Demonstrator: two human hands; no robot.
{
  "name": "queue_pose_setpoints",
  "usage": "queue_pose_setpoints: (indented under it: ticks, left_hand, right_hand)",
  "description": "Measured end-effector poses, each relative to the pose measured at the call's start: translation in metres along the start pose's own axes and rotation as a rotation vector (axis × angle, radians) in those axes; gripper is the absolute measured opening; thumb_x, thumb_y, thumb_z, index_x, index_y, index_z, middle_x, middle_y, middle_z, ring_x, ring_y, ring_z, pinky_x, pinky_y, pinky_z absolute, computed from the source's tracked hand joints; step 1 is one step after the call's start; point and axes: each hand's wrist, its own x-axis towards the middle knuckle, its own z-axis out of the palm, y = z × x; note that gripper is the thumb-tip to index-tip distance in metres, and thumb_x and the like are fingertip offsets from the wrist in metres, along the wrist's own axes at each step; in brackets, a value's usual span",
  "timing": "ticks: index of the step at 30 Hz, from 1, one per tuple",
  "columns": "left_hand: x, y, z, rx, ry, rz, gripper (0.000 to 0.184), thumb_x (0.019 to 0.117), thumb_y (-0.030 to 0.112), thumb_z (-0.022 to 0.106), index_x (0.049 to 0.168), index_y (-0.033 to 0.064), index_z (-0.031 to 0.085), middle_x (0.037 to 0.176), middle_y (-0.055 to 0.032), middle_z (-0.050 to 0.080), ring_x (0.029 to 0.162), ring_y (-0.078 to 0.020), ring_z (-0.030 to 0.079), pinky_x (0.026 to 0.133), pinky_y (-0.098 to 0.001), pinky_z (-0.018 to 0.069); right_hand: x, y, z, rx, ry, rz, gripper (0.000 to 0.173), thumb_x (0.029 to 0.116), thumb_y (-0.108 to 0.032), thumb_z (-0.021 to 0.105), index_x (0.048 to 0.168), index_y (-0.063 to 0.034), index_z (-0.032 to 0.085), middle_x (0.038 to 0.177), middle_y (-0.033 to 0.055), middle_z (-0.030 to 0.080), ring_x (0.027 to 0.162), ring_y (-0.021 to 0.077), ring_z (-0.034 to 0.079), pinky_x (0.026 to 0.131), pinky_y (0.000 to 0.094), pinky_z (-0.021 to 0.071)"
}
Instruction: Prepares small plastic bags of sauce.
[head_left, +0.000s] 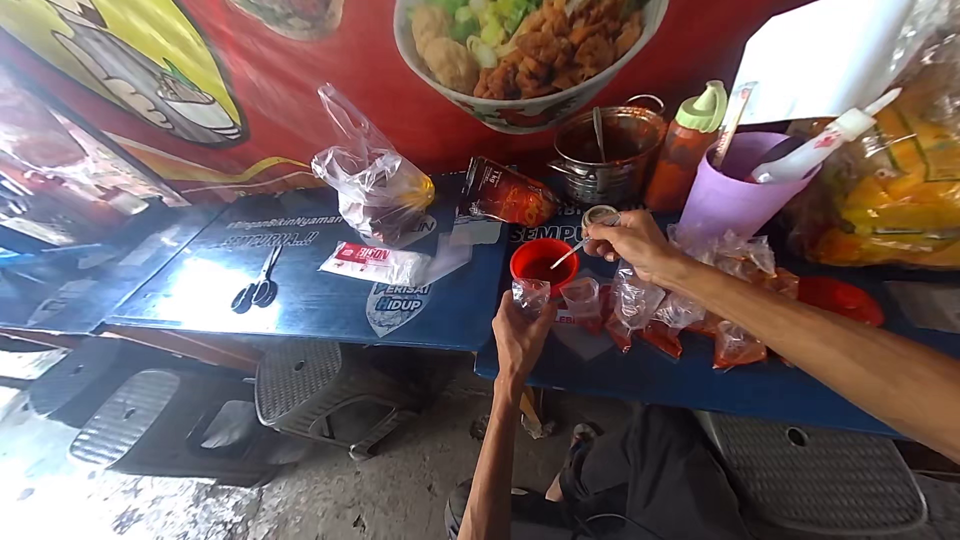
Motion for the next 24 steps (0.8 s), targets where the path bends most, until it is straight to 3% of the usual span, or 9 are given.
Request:
queue_pose_setpoints:
  ticks: [3, 15, 18, 22, 24]
  left_hand:
    - [0.0, 0.001, 0.0, 0.001, -0.001, 0.003, 0.038, 0.0826, 0.02, 0.078, 0.109, -0.0033, 0.063, 0.086, -0.0068, 0.07, 0.078, -0.0086, 0.069, 0.074, -0.0271, 0.0577]
    - [0.001, -0.001, 0.0, 0.009, -0.002, 0.004, 0.038, 0.0827, 0.021, 0.079, 0.109, -0.002, 0.064, 0.085, -0.006, 0.07, 0.077, -0.0088, 0.069, 0.074, -0.0282, 0.0572]
    - [0.001, 0.0, 0.001, 0.02, 0.0, 0.002, 0.039, 0.0821, 0.021, 0.079, 0.109, -0.0022, 0.064, 0.085, -0.0063, 0.07, 0.078, -0.0086, 0.069, 0.074, -0.0282, 0.0571]
    - [0.0, 0.0, 0.0, 0.005, 0.002, 0.007, 0.038, 0.0828, 0.02, 0.079, 0.109, -0.0022, 0.064, 0.084, -0.0053, 0.07, 0.076, -0.0071, 0.068, 0.073, -0.0262, 0.0573]
    - [-0.001, 0.001, 0.0, 0.005, 0.001, 0.003, 0.037, 0.0832, 0.02, 0.079, 0.109, -0.0013, 0.063, 0.083, -0.0046, 0.07, 0.075, -0.0062, 0.068, 0.072, -0.0257, 0.0574]
  right_hand:
    - [0.0, -0.008, -0.004, 0.07, 0.01, 0.056, 0.016, 0.1036, -0.011, 0.058, 0.096, -0.0022, 0.069, 0.071, -0.0017, 0.069, 0.054, 0.001, 0.056, 0.051, 0.0184, 0.0435]
    - [-0.013, -0.041, -0.016, 0.07, -0.016, -0.05, 0.015, 0.1031, -0.009, 0.058, 0.097, -0.0024, 0.07, 0.069, -0.0024, 0.07, 0.052, 0.0011, 0.056, 0.05, 0.0175, 0.0436]
    - [-0.027, -0.04, -0.013, 0.024, -0.107, -0.22, 0.012, 0.1023, -0.008, 0.06, 0.1, -0.0014, 0.07, 0.071, -0.0023, 0.069, 0.055, 0.001, 0.056, 0.051, 0.0175, 0.0441]
    - [-0.033, -0.028, -0.016, -0.037, -0.187, -0.658, 0.014, 0.1011, -0.009, 0.06, 0.106, -0.0008, 0.07, 0.081, -0.0025, 0.071, 0.068, 0.0016, 0.066, 0.064, 0.0186, 0.0562]
    - [-0.03, -0.026, -0.016, -0.022, -0.084, -0.646, 0.014, 0.102, -0.01, 0.059, 0.106, -0.0008, 0.068, 0.079, -0.0037, 0.07, 0.064, -0.0004, 0.063, 0.059, 0.0169, 0.0529]
